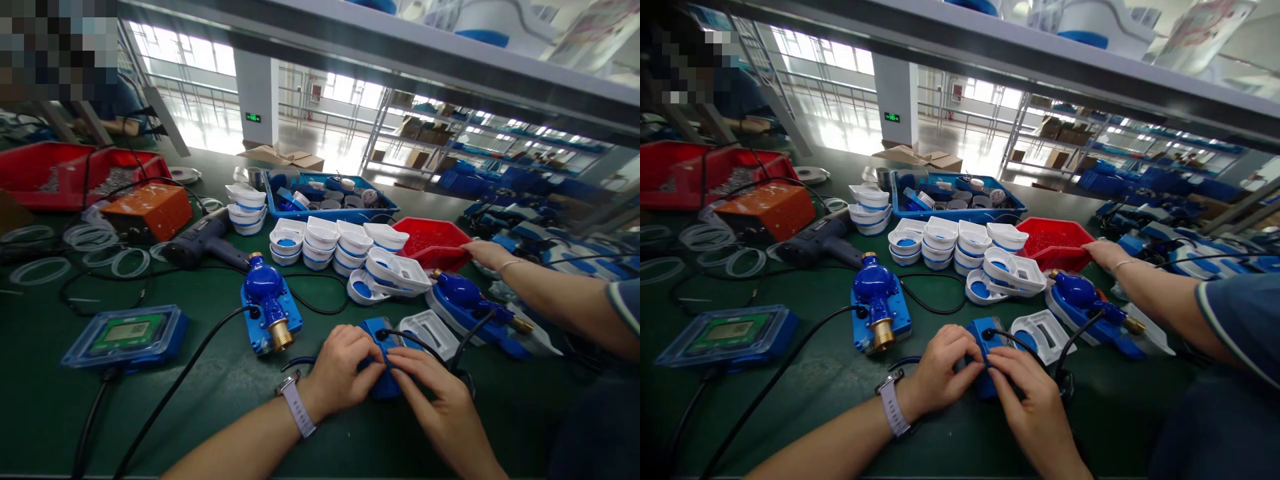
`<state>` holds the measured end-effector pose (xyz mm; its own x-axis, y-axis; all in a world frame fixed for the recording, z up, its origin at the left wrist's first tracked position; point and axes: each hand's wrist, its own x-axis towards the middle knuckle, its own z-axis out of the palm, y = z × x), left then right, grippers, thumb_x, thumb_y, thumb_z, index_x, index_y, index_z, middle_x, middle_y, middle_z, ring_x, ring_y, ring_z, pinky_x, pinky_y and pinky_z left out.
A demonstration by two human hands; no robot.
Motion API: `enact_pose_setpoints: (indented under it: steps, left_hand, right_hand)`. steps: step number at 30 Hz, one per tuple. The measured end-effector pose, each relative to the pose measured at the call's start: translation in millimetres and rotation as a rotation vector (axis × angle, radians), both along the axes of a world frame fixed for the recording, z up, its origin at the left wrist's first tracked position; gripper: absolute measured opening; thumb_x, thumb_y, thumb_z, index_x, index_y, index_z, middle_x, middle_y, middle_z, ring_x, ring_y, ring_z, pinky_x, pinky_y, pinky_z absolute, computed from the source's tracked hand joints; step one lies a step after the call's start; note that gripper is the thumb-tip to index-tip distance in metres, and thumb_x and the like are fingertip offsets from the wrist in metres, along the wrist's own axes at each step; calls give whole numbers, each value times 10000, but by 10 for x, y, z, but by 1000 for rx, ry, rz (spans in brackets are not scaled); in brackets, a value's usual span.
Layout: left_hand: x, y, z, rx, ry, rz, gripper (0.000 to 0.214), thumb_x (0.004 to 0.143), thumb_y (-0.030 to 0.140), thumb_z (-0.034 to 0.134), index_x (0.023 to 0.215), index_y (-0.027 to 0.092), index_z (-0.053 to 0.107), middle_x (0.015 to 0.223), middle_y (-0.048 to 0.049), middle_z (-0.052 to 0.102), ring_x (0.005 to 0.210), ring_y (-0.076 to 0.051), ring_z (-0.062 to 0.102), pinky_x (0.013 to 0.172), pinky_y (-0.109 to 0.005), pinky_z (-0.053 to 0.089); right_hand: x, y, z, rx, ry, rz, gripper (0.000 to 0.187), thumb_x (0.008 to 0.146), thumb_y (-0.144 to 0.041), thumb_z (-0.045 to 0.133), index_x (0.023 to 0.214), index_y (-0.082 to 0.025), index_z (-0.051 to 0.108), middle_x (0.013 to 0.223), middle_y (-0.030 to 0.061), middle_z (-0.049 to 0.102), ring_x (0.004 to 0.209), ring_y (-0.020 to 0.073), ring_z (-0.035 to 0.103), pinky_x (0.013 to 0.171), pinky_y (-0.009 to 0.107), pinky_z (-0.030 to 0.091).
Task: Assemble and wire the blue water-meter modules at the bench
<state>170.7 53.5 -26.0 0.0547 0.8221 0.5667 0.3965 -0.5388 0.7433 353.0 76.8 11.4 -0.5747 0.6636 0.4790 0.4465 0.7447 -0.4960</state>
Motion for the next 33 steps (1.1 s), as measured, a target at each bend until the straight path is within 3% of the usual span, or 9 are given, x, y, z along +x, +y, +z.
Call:
enact_pose_setpoints:
  steps: [4, 7, 9, 13, 19, 23, 26, 29, 33]
  left_hand:
    - [2, -13, 21, -38, 1, 3, 59, 817, 174, 579, 770, 174, 543, 783, -16, 598, 775, -168, 536, 737, -308, 359]
    - [26, -25, 15, -56, -16, -7, 67, 802, 182, 573, 759, 177, 522, 773, -10, 590, 763, -164, 532, 729, -306, 353]
    - [44, -29, 4, -66, -34, -8, 67, 794, 181, 570, 755, 179, 516, 768, -6, 584, 755, -161, 531, 727, -303, 351]
    - [59, -28, -5, -64, -57, -13, 73, 786, 170, 574, 747, 183, 514, 758, 3, 584, 748, -154, 535, 727, -296, 349]
    - [63, -43, 2, -69, -72, -16, 84, 801, 175, 581, 746, 184, 518, 767, -1, 596, 760, -159, 546, 734, -298, 356]
    - [72, -54, -8, -161, -41, -16, 73, 792, 150, 594, 798, 182, 529, 817, -13, 601, 792, -174, 549, 752, -310, 374]
    - [77, -50, -26, -266, -25, 1, 204, 763, 149, 641, 940, 176, 543, 876, -26, 602, 817, -189, 551, 769, -323, 399]
    - [82, -37, -53, -331, -21, 2, 364, 752, 157, 660, 1089, 175, 523, 895, -25, 595, 818, -195, 551, 783, -338, 420]
    - [92, -29, -88, -342, -18, -6, 406, 756, 158, 661, 1133, 176, 511, 899, -19, 585, 820, -192, 546, 795, -344, 430]
  right_hand:
    - [22, -28, 107, 290, -146, 38, 176, 992, -121, 483, 1061, -159, 640, 1005, 80, 642, 919, 202, 607, 822, 314, 480]
    - [31, -36, 168, 506, -250, 1, 183, 980, -101, 494, 1021, -162, 661, 1017, 105, 644, 931, 252, 587, 808, 382, 437]
    - [16, -24, 192, 571, -260, -14, 180, 980, -113, 499, 997, -174, 668, 1095, 122, 638, 1026, 292, 568, 881, 442, 406]
    - [-26, 41, 227, 513, -208, 7, 213, 1003, -164, 464, 924, -191, 660, 1233, 124, 602, 1185, 310, 502, 1032, 524, 309]
    - [40, 167, 272, 569, -433, 138, 202, 941, -81, 458, 948, -199, 622, 1296, 117, 568, 1256, 289, 446, 1091, 517, 234]
    - [76, 261, 291, 595, -477, 86, 225, 941, -71, 421, 962, -197, 605, 1304, 132, 558, 1257, 299, 449, 1076, 542, 257]
    - [58, 333, 310, 613, -536, 65, 260, 947, -56, 383, 940, -174, 615, 1295, 167, 556, 1258, 325, 443, 1042, 573, 278]
    - [19, 394, 317, 593, -584, 118, 309, 971, -69, 343, 910, -167, 630, 1296, 168, 554, 1251, 333, 444, 1030, 592, 275]
    - [-5, 466, 302, 529, -586, 186, 333, 987, -105, 333, 887, -191, 639, 1293, 140, 557, 1247, 333, 446, 1021, 605, 279]
